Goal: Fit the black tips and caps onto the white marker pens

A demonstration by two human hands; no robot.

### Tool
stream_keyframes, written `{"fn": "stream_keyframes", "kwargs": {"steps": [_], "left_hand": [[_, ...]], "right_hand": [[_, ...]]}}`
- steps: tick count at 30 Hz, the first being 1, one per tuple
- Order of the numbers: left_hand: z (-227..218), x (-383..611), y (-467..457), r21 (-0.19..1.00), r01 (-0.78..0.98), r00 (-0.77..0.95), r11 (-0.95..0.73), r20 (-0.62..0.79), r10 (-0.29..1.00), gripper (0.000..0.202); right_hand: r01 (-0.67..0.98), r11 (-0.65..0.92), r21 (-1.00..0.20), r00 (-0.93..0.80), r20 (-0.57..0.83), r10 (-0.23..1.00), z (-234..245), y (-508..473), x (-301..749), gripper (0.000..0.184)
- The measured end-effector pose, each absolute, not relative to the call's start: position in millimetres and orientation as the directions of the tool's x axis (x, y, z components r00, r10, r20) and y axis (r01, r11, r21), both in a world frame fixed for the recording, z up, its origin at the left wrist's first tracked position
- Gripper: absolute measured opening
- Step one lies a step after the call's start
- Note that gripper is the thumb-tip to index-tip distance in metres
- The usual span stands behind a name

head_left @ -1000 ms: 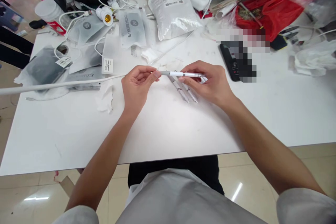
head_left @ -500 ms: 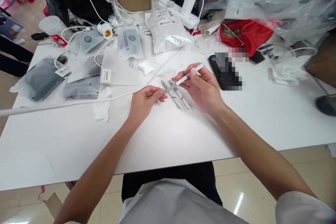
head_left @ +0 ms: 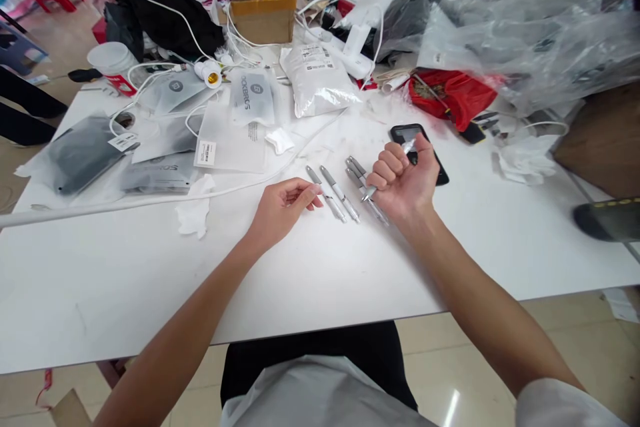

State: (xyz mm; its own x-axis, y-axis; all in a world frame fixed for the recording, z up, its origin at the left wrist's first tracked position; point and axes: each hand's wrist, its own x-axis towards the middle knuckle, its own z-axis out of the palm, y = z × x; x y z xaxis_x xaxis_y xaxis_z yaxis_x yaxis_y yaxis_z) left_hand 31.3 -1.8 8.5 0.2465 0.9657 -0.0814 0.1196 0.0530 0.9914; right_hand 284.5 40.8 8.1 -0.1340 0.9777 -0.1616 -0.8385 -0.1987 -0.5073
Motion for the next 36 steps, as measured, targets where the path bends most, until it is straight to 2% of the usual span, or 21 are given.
{"fn": "stream_keyframes", "kwargs": {"steps": [16,21,25,29,36], "left_hand": [[8.9,30.6,-1.0,0.992,0.114,0.252,0.054,-0.081,0.964,0.035],[6.8,33.2,-4.6,0.994,0.106,0.328,0.016,-0.050,0.943,0.032],[3.5,40.0,-11.6,0.996,0.086,0.387,0.016,-0.048,0.921,0.043],[0.6,41.7,-11.7,0.996,-0.009,0.396,0.092,-0.081,0.915,0.031],[7.5,26.9,7.2,0.969,-0.220,0.145,0.112,-0.081,0.986,0.032]], "right_hand": [[-0.846,-0.188,-0.499,-0.179,-0.066,0.982,-1.2,42.4,290.4,0.062],[-0.866,-0.161,-0.474,-0.164,-0.034,0.986,7.0,34.0,274.9,0.066],[-0.866,-0.169,-0.470,-0.183,-0.016,0.983,18.4,20.7,250.3,0.065],[-0.795,-0.170,-0.583,-0.235,0.038,0.971,24.2,11.1,233.9,0.057],[-0.470,0.034,-0.882,-0.220,0.154,0.963,8.8,9.1,229.2,0.054]]}}
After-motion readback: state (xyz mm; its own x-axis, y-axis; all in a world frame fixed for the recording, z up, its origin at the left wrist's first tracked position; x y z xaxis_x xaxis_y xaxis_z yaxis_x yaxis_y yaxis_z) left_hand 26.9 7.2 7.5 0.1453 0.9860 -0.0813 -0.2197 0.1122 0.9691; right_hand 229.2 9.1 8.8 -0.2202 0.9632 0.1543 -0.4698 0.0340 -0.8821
